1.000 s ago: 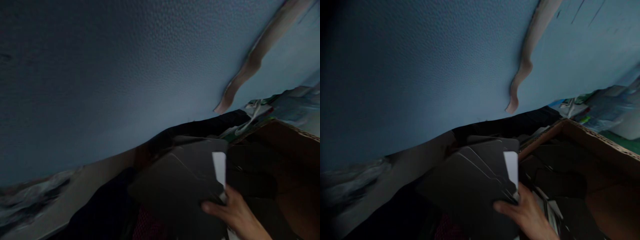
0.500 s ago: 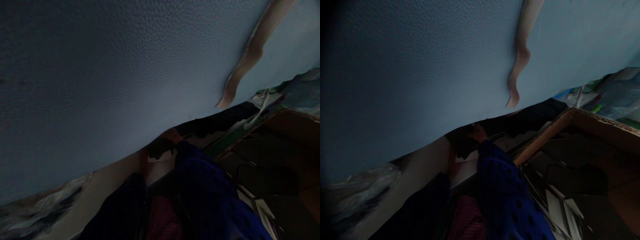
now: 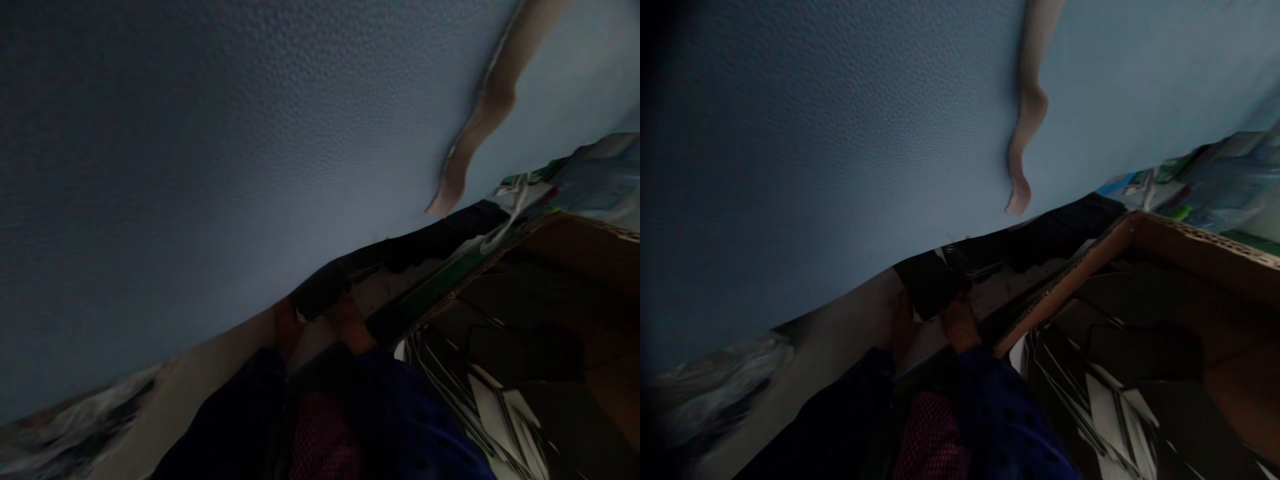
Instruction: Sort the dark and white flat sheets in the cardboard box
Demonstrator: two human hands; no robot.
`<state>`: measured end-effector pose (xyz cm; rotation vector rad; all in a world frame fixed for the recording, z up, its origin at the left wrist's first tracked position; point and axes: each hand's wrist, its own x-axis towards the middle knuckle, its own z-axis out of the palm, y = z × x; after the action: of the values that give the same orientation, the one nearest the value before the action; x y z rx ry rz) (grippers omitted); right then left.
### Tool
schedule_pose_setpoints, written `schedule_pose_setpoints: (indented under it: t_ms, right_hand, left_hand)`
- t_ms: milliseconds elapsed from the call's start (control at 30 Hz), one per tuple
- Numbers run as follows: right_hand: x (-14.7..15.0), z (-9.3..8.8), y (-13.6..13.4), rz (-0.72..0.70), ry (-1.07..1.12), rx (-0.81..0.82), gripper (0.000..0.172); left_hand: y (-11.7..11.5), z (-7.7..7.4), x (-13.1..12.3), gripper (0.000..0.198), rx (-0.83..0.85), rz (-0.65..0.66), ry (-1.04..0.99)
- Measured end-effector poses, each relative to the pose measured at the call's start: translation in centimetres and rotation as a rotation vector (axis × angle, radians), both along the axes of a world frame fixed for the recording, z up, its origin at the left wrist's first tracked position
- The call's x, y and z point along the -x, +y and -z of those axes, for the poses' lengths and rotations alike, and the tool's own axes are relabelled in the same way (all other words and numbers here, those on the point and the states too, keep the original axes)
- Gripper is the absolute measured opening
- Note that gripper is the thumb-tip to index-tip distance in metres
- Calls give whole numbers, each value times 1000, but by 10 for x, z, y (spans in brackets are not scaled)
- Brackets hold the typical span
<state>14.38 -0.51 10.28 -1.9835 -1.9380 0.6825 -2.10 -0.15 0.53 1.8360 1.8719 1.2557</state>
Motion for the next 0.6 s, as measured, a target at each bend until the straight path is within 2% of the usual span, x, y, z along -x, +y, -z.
schedule_pose_setpoints:
  t_ms: [167,400,500,600]
  right_hand:
    - [7,7,18,39,10,-31,44]
    - [7,4,22,158,8,-20,52]
    - [5,2,18,147,25,-45,58]
    - [5,3,15,94,63,-74,61]
  left_hand:
    - [8,10,0,46,-51,-18,16]
    - [6,8,-2,44,-56,55,71]
    - [7,10,-1,44,-54,58,63]
    - [7,14,0,45,-62,5,48]
